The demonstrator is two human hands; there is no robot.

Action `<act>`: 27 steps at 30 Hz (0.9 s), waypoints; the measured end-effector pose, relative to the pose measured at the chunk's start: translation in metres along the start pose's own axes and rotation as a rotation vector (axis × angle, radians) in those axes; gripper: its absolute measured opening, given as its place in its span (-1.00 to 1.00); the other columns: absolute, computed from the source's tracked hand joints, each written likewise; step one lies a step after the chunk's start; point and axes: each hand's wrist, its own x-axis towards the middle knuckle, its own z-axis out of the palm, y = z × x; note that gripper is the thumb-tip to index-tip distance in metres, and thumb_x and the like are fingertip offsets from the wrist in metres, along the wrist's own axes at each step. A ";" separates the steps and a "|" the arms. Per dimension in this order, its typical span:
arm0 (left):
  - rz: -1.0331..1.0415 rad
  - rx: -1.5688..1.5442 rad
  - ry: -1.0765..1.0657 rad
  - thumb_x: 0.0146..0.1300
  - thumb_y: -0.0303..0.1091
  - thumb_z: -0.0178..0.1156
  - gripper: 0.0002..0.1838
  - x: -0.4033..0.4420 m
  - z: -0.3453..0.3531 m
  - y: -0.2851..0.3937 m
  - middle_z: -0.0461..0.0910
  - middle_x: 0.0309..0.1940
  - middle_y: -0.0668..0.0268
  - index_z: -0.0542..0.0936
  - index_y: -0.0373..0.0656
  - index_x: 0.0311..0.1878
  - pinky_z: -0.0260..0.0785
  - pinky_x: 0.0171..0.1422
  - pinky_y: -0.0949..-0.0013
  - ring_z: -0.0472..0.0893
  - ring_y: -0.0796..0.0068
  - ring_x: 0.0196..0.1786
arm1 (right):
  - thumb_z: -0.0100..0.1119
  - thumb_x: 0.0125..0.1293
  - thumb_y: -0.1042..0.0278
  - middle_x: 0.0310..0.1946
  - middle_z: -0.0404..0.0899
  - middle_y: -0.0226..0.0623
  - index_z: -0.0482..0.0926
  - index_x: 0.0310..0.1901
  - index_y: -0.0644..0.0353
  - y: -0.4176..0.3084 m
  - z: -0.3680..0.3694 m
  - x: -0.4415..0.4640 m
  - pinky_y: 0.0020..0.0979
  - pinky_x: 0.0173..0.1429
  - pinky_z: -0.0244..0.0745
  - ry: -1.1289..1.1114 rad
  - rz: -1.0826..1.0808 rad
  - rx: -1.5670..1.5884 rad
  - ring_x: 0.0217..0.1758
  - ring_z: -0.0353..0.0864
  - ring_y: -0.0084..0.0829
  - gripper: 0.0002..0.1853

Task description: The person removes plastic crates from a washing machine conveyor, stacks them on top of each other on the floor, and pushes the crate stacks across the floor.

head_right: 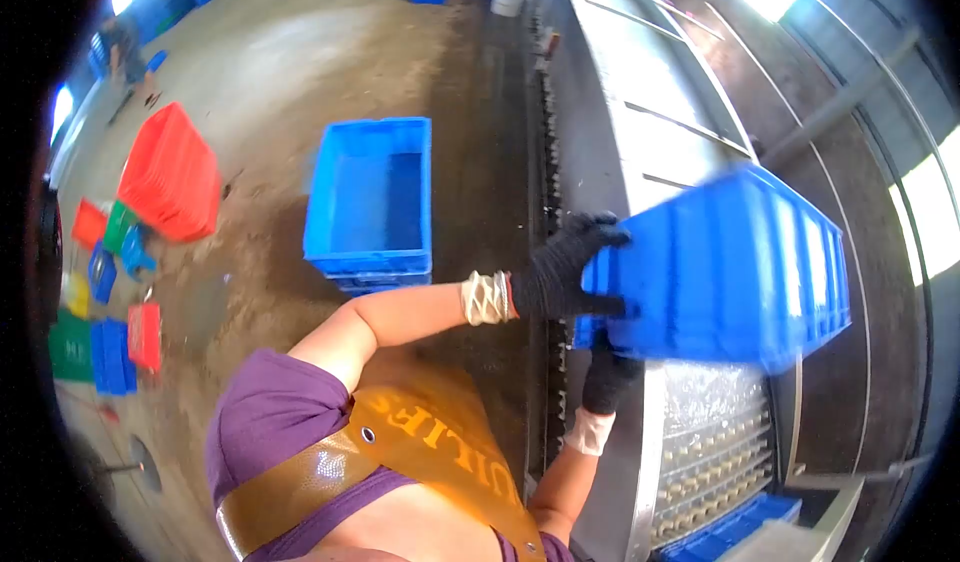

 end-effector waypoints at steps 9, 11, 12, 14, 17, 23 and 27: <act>-0.766 -0.549 0.505 -0.20 -0.14 0.42 -0.36 -0.070 -0.064 -0.071 0.57 -0.25 0.18 0.46 -0.29 -0.05 0.41 -0.05 0.33 0.55 0.41 -0.18 | 0.10 0.11 0.45 -0.26 0.54 0.04 0.33 0.13 0.22 -0.033 0.146 0.009 -0.28 -0.17 0.44 -0.640 0.000 -0.415 -0.24 0.58 -0.16 -0.51; -0.825 -0.657 0.657 -0.08 -0.27 0.36 -0.58 -0.095 -0.087 -0.080 0.57 -0.33 0.28 0.53 -0.25 -0.15 0.41 -0.17 0.42 0.53 0.52 -0.28 | 0.06 0.09 0.47 -0.23 0.55 -0.01 0.32 0.15 0.10 -0.035 0.169 -0.002 -0.23 -0.20 0.45 -0.686 -0.254 -0.415 -0.22 0.57 -0.10 -0.49; -0.793 -0.690 0.778 -0.07 -0.29 0.35 -0.63 -0.111 -0.088 -0.096 0.57 -0.36 0.31 0.54 -0.24 -0.19 0.40 -0.21 0.42 0.52 0.53 -0.31 | 0.05 0.10 0.46 -0.22 0.55 -0.03 0.31 0.16 0.02 -0.036 0.181 -0.004 -0.21 -0.19 0.44 -0.762 -0.234 -0.427 -0.21 0.57 -0.09 -0.48; -0.836 -0.795 0.979 -0.06 -0.32 0.35 -0.72 -0.135 -0.106 -0.110 0.56 -0.41 0.35 0.56 -0.22 -0.28 0.38 -0.26 0.43 0.50 0.55 -0.37 | 0.03 0.10 0.46 -0.21 0.55 -0.08 0.30 0.18 -0.10 -0.034 0.213 -0.009 -0.17 -0.17 0.44 -0.895 -0.257 -0.488 -0.19 0.55 -0.07 -0.46; -0.907 -0.733 1.155 -0.03 -0.26 0.31 -0.78 -0.173 -0.127 -0.131 0.52 -0.48 0.39 0.57 -0.18 -0.37 0.37 -0.33 0.41 0.50 0.52 -0.41 | 0.00 0.12 0.46 -0.21 0.56 -0.13 0.34 0.14 -0.17 -0.031 0.248 -0.020 -0.16 -0.15 0.44 -0.964 -0.492 -0.431 -0.17 0.55 -0.10 -0.50; -1.089 -0.953 1.423 -0.12 -0.17 0.38 -0.54 -0.247 -0.153 -0.183 0.51 -0.40 0.31 0.51 -0.27 -0.21 0.37 -0.35 0.33 0.48 0.42 -0.40 | 0.11 0.07 0.41 -0.16 0.55 -0.17 0.47 0.03 -0.09 -0.030 0.323 -0.040 -0.22 -0.06 0.43 -1.225 -0.595 -0.444 -0.11 0.54 -0.13 -0.58; -1.169 -0.811 1.542 -0.15 -0.06 0.37 -0.47 -0.261 -0.168 -0.196 0.51 -0.35 0.21 0.51 -0.29 -0.22 0.39 -0.31 0.31 0.49 0.40 -0.38 | 0.00 0.16 0.32 -0.15 0.56 -0.22 0.45 0.03 -0.17 -0.029 0.352 -0.046 -0.19 -0.06 0.44 -1.321 -0.521 -0.573 -0.11 0.55 -0.15 -0.64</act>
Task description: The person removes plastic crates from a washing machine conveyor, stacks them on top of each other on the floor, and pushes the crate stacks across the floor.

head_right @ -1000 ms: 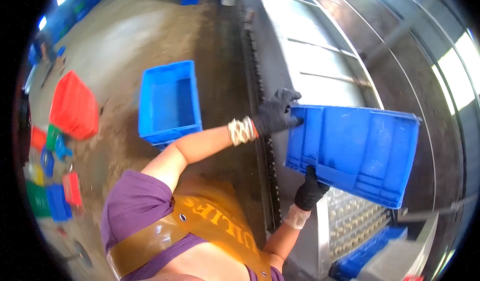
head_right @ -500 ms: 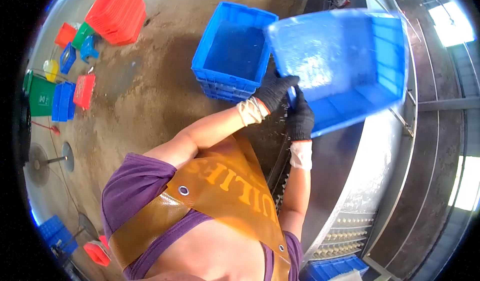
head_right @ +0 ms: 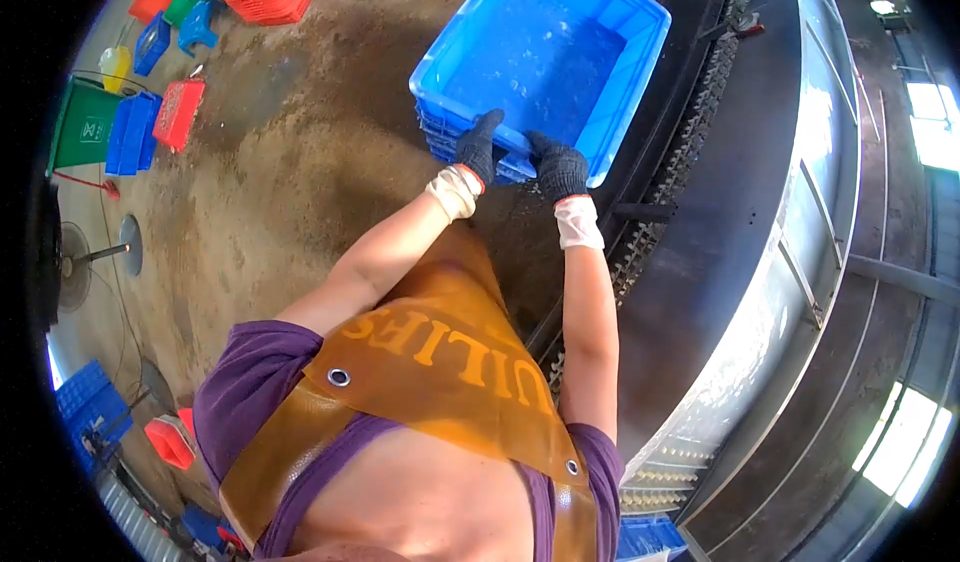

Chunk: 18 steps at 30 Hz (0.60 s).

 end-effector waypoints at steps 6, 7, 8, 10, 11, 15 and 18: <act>-0.016 0.016 0.029 -0.13 -0.02 0.35 -0.44 0.011 0.012 0.016 0.52 -0.30 0.19 0.50 -0.30 -0.20 0.37 -0.31 0.27 0.48 0.40 -0.34 | 0.06 0.13 0.30 -0.18 0.58 -0.28 0.47 -0.01 -0.15 0.009 0.003 0.025 -0.23 -0.08 0.45 0.134 -0.120 0.061 -0.13 0.56 -0.19 -0.66; -0.002 -0.021 0.032 -0.16 -0.01 0.37 -0.41 0.018 0.012 0.018 0.51 -0.31 0.21 0.50 -0.30 -0.16 0.38 -0.30 0.29 0.49 0.40 -0.36 | 0.09 0.11 0.33 -0.19 0.57 -0.24 0.47 -0.01 -0.13 0.005 0.006 0.032 -0.22 -0.09 0.45 0.181 -0.160 0.047 -0.14 0.55 -0.17 -0.64; -0.017 -0.005 0.022 -0.16 -0.01 0.37 -0.41 0.020 0.008 0.015 0.51 -0.31 0.21 0.50 -0.30 -0.16 0.38 -0.30 0.29 0.49 0.40 -0.36 | 0.12 0.08 0.35 -0.20 0.57 -0.21 0.47 -0.01 -0.11 0.006 0.009 0.030 -0.22 -0.11 0.45 0.229 -0.198 0.031 -0.15 0.55 -0.15 -0.62; -0.066 -0.113 -0.157 0.07 -0.11 0.22 -0.53 0.033 0.000 0.008 0.49 -0.22 0.22 0.46 -0.26 -0.06 0.39 -0.13 0.30 0.48 0.37 -0.24 | 0.14 0.01 0.40 -0.21 0.57 -0.23 0.46 0.00 -0.06 0.005 0.011 0.026 -0.22 -0.06 0.44 0.226 -0.169 -0.039 -0.13 0.54 -0.16 -0.58; -0.091 -0.059 -0.231 0.07 -0.12 0.22 -0.51 0.032 -0.003 0.009 0.46 -0.18 0.20 0.41 -0.26 -0.02 0.37 -0.09 0.29 0.46 0.34 -0.19 | 0.13 -0.02 0.44 -0.17 0.55 -0.23 0.46 -0.02 0.00 0.015 0.024 0.021 -0.21 -0.06 0.45 0.382 -0.278 0.031 -0.13 0.53 -0.17 -0.57; 0.013 0.671 -0.660 0.07 -0.17 0.25 -0.37 -0.007 -0.045 0.038 0.35 -0.01 0.11 0.24 -0.28 0.12 0.30 0.07 0.23 0.37 0.25 0.00 | -0.01 0.08 0.54 -0.06 0.48 -0.13 0.44 0.03 0.06 0.012 -0.003 -0.080 -0.26 0.11 0.37 0.483 -0.024 0.813 0.01 0.45 -0.17 -0.59; 0.442 1.244 -0.737 0.07 -0.20 0.26 -0.25 0.020 -0.027 0.042 0.27 0.12 0.05 0.12 -0.29 0.23 0.25 0.20 0.18 0.29 0.18 0.14 | 0.15 0.03 0.46 -0.12 0.49 -0.15 0.47 -0.02 0.12 0.048 -0.012 -0.198 -0.22 0.12 0.35 0.856 0.116 0.202 0.02 0.45 -0.17 -0.61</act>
